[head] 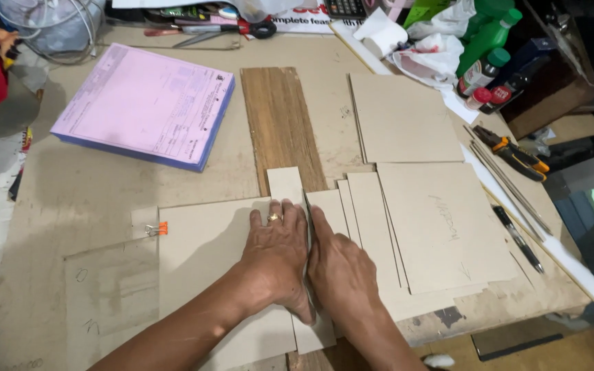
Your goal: Cutting cardboard sheets into smaller pieces using a utility knife and a wooden guide, then organizing them into stacks.
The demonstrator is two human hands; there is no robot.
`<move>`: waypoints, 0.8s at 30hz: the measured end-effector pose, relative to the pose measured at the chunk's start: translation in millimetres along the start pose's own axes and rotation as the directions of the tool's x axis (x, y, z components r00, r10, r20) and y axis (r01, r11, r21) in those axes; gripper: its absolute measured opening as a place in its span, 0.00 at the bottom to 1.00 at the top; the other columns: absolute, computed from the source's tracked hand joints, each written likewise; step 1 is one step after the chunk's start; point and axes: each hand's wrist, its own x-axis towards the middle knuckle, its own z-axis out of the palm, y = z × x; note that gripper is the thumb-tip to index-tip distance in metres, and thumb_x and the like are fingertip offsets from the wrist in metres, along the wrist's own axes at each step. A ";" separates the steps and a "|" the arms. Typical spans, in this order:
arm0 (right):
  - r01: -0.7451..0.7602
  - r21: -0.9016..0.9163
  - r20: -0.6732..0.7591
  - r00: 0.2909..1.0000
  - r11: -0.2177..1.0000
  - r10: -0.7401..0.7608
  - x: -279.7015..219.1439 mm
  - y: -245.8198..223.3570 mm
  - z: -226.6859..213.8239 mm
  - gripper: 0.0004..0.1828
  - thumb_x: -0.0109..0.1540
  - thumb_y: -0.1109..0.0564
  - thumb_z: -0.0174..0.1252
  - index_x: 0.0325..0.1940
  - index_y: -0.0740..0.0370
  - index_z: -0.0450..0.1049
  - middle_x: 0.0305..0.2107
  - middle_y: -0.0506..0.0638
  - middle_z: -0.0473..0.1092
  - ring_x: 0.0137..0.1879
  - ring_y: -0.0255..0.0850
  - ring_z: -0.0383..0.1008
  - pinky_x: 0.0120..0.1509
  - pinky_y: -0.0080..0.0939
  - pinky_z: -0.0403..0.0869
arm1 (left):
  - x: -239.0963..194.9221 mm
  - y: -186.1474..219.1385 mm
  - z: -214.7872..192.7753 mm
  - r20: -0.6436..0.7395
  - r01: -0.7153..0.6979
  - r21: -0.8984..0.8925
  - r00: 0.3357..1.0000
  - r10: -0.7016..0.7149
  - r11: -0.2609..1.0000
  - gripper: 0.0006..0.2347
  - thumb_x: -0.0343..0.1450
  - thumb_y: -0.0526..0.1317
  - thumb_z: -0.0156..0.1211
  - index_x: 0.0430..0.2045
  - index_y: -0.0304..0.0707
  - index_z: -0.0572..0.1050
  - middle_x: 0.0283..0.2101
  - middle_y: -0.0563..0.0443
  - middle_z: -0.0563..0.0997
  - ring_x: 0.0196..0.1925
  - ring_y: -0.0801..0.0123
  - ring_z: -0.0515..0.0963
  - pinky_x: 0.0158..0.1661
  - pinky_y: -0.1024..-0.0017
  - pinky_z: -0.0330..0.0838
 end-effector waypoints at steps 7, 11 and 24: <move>0.030 -0.094 0.107 0.994 0.995 -0.020 -10.7 -3.2 -16.5 0.30 0.71 0.54 0.38 0.80 0.48 0.49 0.20 0.56 0.75 0.26 0.56 0.76 0.32 0.60 0.76 | 2.0 -1.5 1.9 -0.030 0.002 0.035 1.000 -0.001 0.999 0.70 0.53 0.71 0.77 0.74 0.32 0.25 0.77 0.32 0.28 0.79 0.36 0.25 0.73 0.40 0.29; -0.051 -0.112 0.118 0.991 0.992 0.064 -24.1 1.3 -11.7 0.32 0.70 0.49 0.36 0.80 0.39 0.49 0.28 0.58 0.77 0.34 0.59 0.77 0.39 0.62 0.75 | -0.8 -0.5 3.2 -0.066 0.003 0.035 0.998 -0.001 0.999 0.70 0.53 0.69 0.79 0.73 0.26 0.26 0.77 0.29 0.29 0.79 0.36 0.28 0.72 0.42 0.32; -0.237 -0.079 0.102 0.964 0.968 0.244 -131.1 49.7 25.1 0.30 0.65 0.39 0.43 0.73 0.17 0.57 0.44 0.50 0.78 0.43 0.66 0.79 0.45 0.69 0.72 | 14.1 -1.0 15.4 -0.152 0.021 0.053 0.988 -0.013 0.998 0.72 0.48 0.73 0.83 0.72 0.26 0.35 0.76 0.31 0.38 0.78 0.37 0.36 0.70 0.39 0.38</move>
